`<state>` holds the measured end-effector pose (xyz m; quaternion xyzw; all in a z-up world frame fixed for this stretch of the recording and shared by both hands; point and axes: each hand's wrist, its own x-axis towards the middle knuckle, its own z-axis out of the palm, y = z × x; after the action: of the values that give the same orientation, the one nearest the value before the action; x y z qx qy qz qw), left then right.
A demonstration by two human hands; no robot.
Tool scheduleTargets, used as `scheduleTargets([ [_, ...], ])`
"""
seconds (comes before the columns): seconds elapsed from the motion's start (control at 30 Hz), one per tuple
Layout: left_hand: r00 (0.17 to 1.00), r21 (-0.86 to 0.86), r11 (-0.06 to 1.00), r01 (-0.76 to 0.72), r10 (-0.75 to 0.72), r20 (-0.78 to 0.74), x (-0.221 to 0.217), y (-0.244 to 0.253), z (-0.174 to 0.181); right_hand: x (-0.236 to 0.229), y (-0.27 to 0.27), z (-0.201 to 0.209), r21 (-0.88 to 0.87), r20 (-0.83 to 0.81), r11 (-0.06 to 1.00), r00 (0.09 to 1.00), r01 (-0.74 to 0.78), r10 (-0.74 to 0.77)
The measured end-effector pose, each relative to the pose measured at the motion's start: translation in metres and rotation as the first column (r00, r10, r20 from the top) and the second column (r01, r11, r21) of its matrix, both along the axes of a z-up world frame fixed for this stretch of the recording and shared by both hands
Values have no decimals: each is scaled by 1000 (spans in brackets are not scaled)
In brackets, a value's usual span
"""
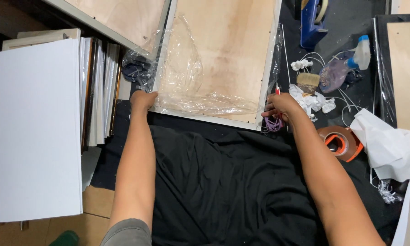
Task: A person uses a utility knife to cut through protective plastic wrap on a wooden frame and then removes the plastic by hand.
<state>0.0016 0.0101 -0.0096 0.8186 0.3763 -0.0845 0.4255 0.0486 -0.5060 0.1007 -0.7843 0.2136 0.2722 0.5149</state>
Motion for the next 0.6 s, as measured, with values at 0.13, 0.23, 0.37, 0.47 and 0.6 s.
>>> scheduleTargets([
  [0.13, 985, 82, 992, -95, 82, 149, 7, 2, 6, 22, -41, -42, -136, 27, 991, 1000, 2, 1],
  [0.23, 944, -30, 996, -80, 85, 319, 0, -23, 37, 26, -62, -49, -470, 134, 882, 986, -25, 100],
  [0.37, 921, -110, 992, 69, -21, 388, -8, -45, 60, 38, -77, -78, -710, 46, 679, 949, -188, 311],
  [0.47, 903, -104, 989, 106, -52, 427, -27, -63, 121, 31, -72, -68, -779, 69, 598, 923, -187, 379],
  [0.6, 826, -58, 942, -331, 320, 464, -22, -59, 119, -10, -8, 30, -860, 207, 508, 882, -43, 424],
])
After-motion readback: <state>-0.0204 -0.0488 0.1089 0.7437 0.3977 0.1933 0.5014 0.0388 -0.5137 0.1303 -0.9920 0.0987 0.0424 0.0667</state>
